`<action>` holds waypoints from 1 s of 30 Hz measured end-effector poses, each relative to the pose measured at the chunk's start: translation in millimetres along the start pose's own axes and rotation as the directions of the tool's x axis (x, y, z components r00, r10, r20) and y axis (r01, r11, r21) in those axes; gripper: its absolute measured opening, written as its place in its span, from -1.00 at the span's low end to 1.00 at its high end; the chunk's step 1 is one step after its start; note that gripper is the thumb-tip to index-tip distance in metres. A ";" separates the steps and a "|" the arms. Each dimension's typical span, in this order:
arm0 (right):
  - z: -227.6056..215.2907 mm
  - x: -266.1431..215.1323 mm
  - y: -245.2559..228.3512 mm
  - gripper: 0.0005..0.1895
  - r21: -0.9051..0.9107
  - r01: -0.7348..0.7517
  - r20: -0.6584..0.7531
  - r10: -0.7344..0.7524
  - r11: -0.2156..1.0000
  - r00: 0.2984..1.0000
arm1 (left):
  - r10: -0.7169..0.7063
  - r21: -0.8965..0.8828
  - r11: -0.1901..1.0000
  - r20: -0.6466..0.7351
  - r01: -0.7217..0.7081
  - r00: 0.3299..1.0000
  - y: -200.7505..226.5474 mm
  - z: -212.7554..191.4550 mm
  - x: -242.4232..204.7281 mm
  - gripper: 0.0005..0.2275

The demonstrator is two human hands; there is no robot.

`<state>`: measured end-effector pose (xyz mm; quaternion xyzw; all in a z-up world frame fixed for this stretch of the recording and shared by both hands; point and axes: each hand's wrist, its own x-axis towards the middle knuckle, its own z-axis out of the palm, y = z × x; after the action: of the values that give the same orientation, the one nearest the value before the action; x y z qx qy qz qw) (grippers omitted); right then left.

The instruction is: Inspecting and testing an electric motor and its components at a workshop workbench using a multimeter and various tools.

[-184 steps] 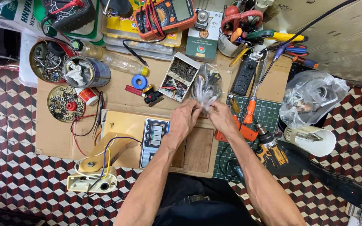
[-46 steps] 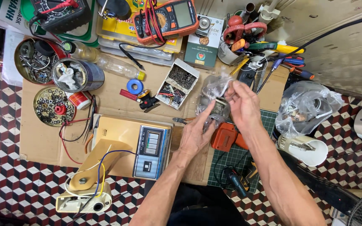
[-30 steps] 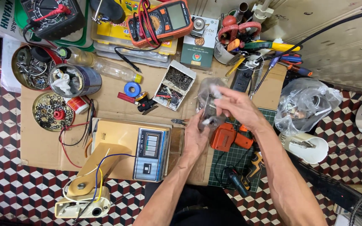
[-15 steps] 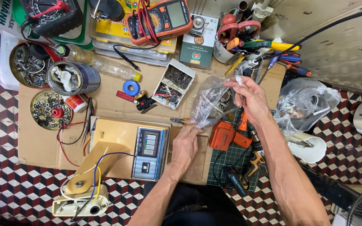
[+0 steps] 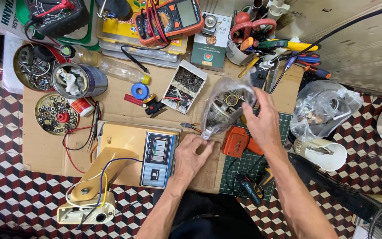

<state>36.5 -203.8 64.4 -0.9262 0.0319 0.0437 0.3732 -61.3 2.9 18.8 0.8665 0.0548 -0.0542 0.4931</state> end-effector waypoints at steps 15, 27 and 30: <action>69.3 -59.1 50.5 -0.70 0.027 -0.222 0.428 0.189 0.975 0.884 | 0.059 0.187 0.977 0.220 -0.102 0.974 -24.1 -4.9 -9.7 -0.85; 83.2 -52.5 20.6 -0.55 -0.449 0.117 0.098 -0.081 0.886 0.992 | -0.040 0.173 0.985 0.132 0.017 0.990 -50.3 28.3 -19.7 -0.73; 72.2 -45.7 29.5 -0.59 -0.408 0.197 0.042 -0.197 0.891 0.980 | -0.206 0.134 0.971 0.061 0.196 0.977 -58.3 41.0 -16.5 -0.69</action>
<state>-15.8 -173.6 -3.0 -0.9823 -0.0718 0.0113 0.1729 -87.9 -3.5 -49.1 0.8835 0.1203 -0.1394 0.4307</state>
